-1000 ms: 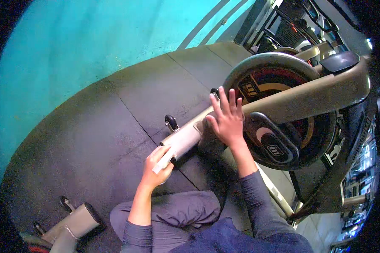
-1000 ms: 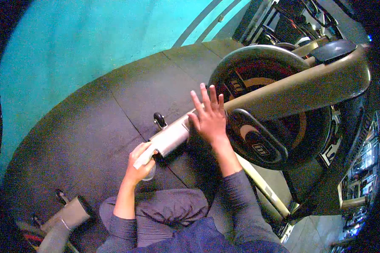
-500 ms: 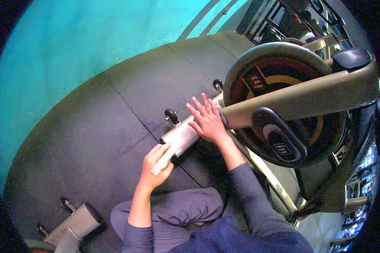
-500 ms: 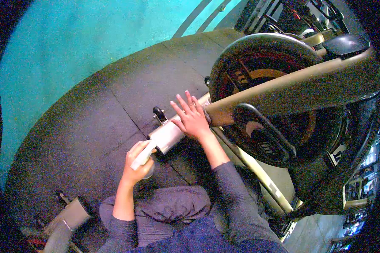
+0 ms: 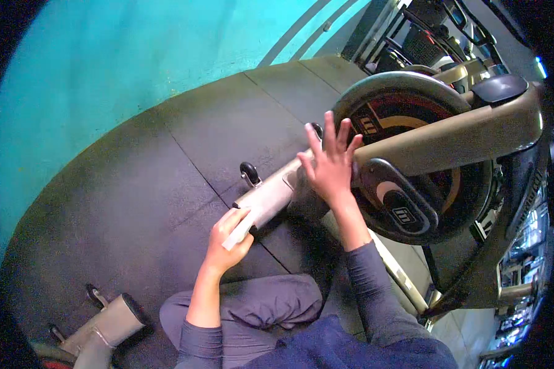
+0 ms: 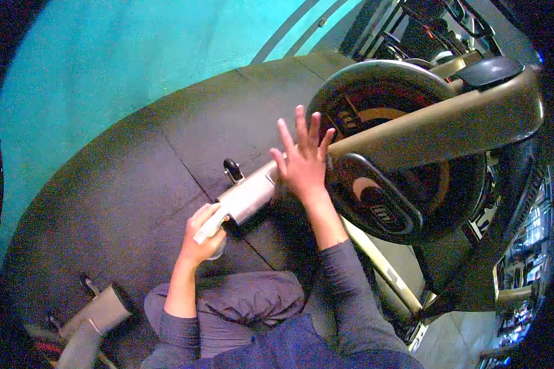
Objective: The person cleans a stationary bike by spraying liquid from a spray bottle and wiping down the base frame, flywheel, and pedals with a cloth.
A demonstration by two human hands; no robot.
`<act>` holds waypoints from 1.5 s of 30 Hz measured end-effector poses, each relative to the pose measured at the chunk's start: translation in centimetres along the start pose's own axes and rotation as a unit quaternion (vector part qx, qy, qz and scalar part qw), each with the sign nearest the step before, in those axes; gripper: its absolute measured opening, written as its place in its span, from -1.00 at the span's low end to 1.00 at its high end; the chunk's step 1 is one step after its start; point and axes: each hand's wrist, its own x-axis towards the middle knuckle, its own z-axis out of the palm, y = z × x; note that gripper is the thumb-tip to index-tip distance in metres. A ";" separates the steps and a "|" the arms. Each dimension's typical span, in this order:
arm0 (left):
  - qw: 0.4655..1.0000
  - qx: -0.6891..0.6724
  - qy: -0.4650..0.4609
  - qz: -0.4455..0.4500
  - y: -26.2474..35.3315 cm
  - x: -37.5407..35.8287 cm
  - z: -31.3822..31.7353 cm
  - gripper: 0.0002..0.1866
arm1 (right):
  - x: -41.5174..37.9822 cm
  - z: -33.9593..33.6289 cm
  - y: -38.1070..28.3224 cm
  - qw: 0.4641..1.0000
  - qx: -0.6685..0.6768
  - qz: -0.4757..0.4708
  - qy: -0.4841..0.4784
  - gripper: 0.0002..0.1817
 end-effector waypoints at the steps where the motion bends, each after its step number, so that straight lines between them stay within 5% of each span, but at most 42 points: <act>1: 1.000 0.008 0.008 0.022 0.0 0.0 0.1 -0.54 | 0.8 -0.8 0.4 1.000 -0.001 0.001 0.000 -0.37; 9: 1.000 0.014 -0.012 0.006 0.5 0.4 0.0 -0.56 | 4.4 -2.2 1.9 0.986 -0.040 0.108 0.118 -0.47; 17: 0.999 0.024 -0.010 0.023 0.3 0.4 0.2 -0.55 | -1.8 2.2 -0.6 0.983 -0.154 0.086 0.057 -0.45; 22: 0.999 0.024 -0.012 0.033 0.2 0.3 0.2 -0.55 | -1.9 1.0 -0.1 0.996 -0.057 0.049 0.040 -0.46; 30: 0.999 0.022 -0.021 0.021 0.3 0.4 0.2 -0.55 | 4.3 -2.1 1.8 0.984 0.011 0.089 0.153 -0.46; 40: 1.000 0.000 -0.026 -0.017 0.5 0.4 0.0 -0.55 | -1.5 2.9 -0.3 0.990 -0.136 -0.002 0.022 -0.40; 45: 0.999 0.017 -0.032 -0.014 0.3 0.1 0.0 -0.55 | -3.0 6.3 -2.0 0.997 0.036 -0.037 -0.049 -0.34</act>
